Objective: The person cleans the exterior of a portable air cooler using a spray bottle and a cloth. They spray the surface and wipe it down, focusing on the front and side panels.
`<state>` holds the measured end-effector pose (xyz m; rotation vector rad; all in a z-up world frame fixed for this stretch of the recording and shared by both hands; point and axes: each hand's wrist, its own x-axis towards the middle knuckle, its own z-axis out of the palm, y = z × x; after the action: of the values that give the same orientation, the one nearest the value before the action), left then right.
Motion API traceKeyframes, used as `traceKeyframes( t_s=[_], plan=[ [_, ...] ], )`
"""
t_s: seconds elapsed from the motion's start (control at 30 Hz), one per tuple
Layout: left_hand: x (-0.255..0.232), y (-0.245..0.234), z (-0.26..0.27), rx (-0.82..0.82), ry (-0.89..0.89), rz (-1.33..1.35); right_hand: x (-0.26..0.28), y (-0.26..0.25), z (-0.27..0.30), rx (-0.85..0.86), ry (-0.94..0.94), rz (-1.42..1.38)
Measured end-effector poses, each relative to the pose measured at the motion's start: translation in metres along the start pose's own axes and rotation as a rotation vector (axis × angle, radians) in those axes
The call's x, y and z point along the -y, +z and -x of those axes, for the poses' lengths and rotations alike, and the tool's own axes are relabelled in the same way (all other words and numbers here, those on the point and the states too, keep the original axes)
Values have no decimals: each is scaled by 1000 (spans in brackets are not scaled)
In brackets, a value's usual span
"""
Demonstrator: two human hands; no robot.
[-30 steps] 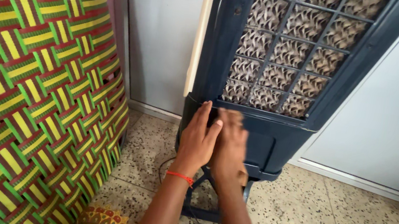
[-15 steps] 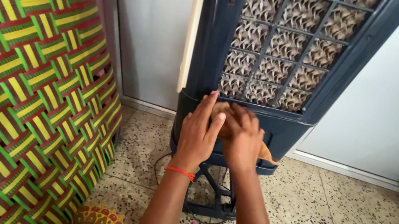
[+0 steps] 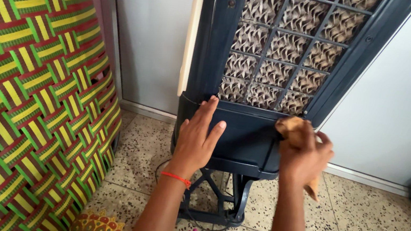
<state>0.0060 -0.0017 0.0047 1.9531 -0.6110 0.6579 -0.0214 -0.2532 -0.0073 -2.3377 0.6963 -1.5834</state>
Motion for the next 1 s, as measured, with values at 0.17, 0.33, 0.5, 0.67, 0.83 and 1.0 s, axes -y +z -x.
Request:
traceKeyframes(
  t_s=[0.17,0.33,0.5,0.67,0.83,1.0],
  plan=[
    [-2,6,0,-2,-12,-43,52,29,48,230,-54,-24],
    [-2,3,0,28,-22,-58,107,26,95,266,-434,-110],
    [0,-4,0,63,-17,-89,105,4,67,219,-236,-198],
    [0,-4,0,48,4,-86,62,-8,28,114,45,-70],
    [0,4,0,43,-9,-66,65,3,39,149,-142,110],
    [-2,9,2,-6,41,-83,105,9,73,181,-367,-163]
  ],
)
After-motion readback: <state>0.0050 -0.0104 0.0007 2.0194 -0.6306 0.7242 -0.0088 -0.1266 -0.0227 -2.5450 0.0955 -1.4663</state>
